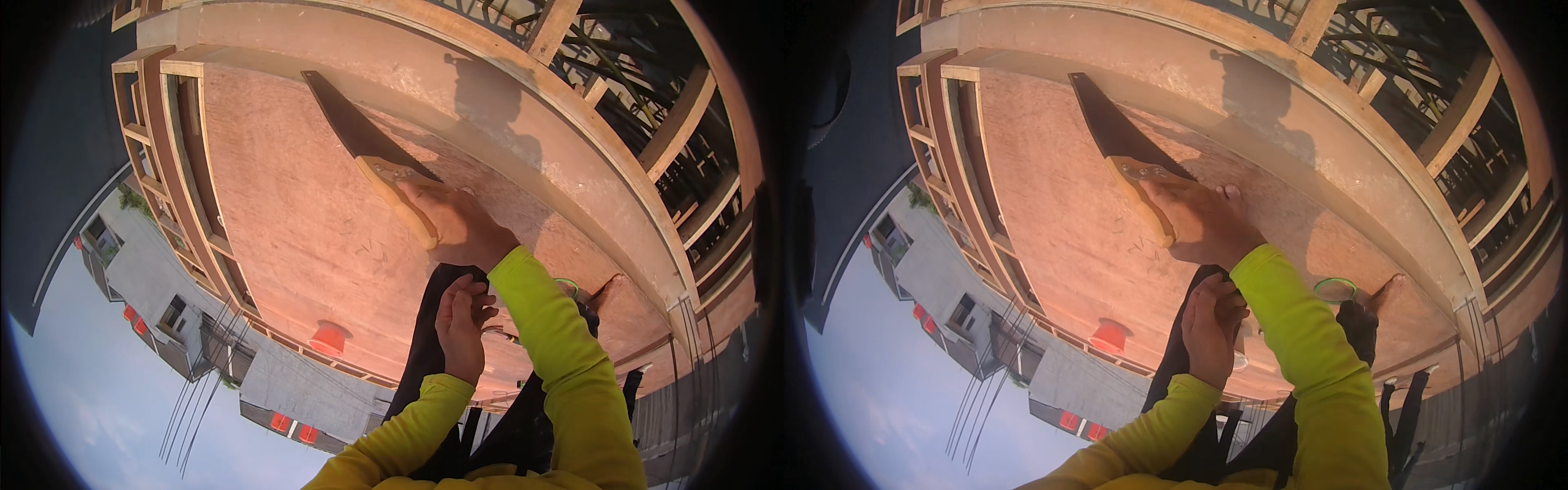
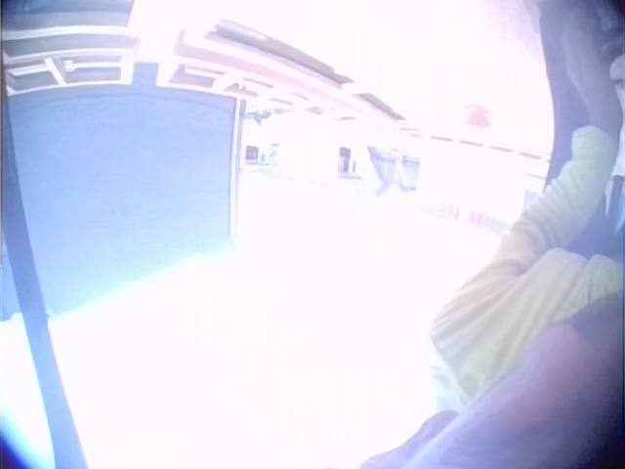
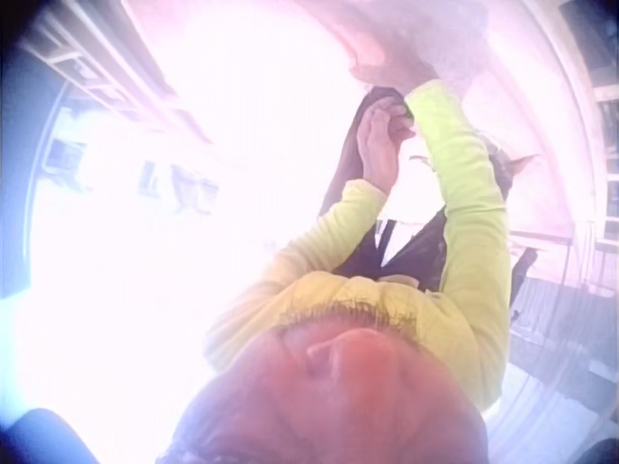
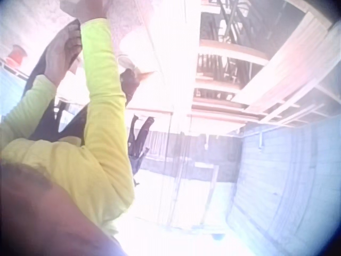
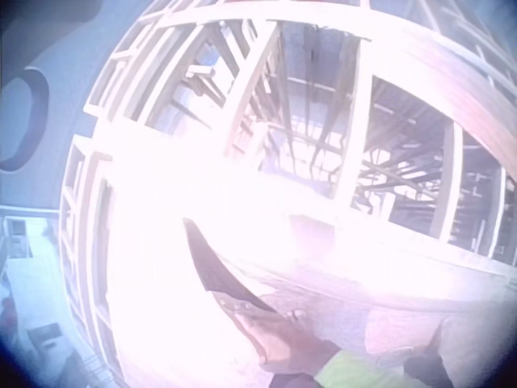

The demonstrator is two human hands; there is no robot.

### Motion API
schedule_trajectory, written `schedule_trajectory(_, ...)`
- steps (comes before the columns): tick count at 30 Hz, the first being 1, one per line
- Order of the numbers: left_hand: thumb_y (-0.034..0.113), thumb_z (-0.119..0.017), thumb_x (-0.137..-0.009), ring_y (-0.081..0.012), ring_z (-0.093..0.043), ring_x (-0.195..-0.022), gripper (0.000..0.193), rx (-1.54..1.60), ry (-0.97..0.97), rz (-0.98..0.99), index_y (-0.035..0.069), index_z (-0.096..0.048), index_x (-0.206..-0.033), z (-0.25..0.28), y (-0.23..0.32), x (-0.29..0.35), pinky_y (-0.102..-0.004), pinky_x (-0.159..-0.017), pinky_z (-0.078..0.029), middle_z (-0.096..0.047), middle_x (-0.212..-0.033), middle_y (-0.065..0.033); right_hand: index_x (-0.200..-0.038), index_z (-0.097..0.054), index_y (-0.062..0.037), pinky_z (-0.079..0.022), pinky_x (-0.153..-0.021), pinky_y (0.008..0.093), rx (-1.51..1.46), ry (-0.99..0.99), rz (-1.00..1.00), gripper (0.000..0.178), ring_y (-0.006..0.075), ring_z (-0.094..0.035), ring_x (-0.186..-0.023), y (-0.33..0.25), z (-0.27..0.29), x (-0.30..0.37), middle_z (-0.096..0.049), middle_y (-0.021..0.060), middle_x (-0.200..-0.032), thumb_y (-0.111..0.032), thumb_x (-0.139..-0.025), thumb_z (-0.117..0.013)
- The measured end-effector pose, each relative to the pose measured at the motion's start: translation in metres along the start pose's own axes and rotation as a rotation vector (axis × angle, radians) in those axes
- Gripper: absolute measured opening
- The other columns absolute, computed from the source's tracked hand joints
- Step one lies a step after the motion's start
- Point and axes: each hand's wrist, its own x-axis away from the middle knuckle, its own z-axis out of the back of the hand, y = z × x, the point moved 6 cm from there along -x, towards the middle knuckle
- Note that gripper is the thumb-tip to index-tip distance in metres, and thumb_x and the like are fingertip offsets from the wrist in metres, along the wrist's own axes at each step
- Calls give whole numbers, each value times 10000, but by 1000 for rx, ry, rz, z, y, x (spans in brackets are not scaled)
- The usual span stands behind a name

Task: The person uses an angle grinder to cut a large sheet of plywood on a wooden frame, then switches to a hand saw to continue cutting along the same line. The person moves around the sheet to adjust position and tool handling.

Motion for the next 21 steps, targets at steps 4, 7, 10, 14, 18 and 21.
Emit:
schedule_trajectory(4,216,-495,-1073,-157,-649,-943,299,38,34,-5,32,-555,-1301,9,4,-5,-314,-818,-545,-650,-1121,-78,-1529,-424,-60,-174,-1236,585,-4,-13,-2,904,372,-591,-1277,-16,1,8,-588,261,-1385,-61,-683,-742)
schedule_trajectory(7,220,-495,-1072,-158,-648,-942,303,65,26,-14,29,-557,-1299,8,6,-4,-313,-818,-543,-648,-1126,-81,-1545,-399,-70,-232,-1165,661,164,33,145,912,368,-531,-1345,-35,1,37,-587,262,-1391,-76,-698,-739)
schedule_trajectory(10,224,-495,-1070,-156,-648,-937,302,58,18,-14,29,-562,-1291,5,7,-5,-307,-815,-541,-651,-1120,-80,-1548,-399,-83,-236,-1149,675,71,-34,21,949,364,-503,-1375,-32,4,8,-576,246,-1419,-82,-671,-762)
schedule_trajectory(14,213,-493,-1068,-155,-649,-930,306,66,33,13,21,-557,-1297,7,9,-7,-306,-820,-538,-654,-1119,-81,-1543,-409,-81,-251,-1149,636,-216,-4,8,958,348,-497,-1384,-20,-6,-24,-562,212,-1454,-87,-655,-769)
schedule_trajectory(18,215,-485,-1071,-153,-647,-934,307,65,16,2,19,-561,-1293,8,17,-12,-307,-832,-532,-654,-1127,-83,-1533,-411,-57,-410,-1074,583,133,-120,44,884,355,-575,-1299,-37,0,5,-558,220,-1449,-64,-701,-712)
schedule_trajectory(21,227,-491,-1072,-140,-643,-947,299,61,-12,16,22,-575,-1272,1,7,-4,-307,-842,-527,-654,-1132,-75,-1540,-401,-70,-431,-1069,566,-49,-70,51,889,356,-602,-1263,-34,2,-27,-562,206,-1449,-63,-707,-713)
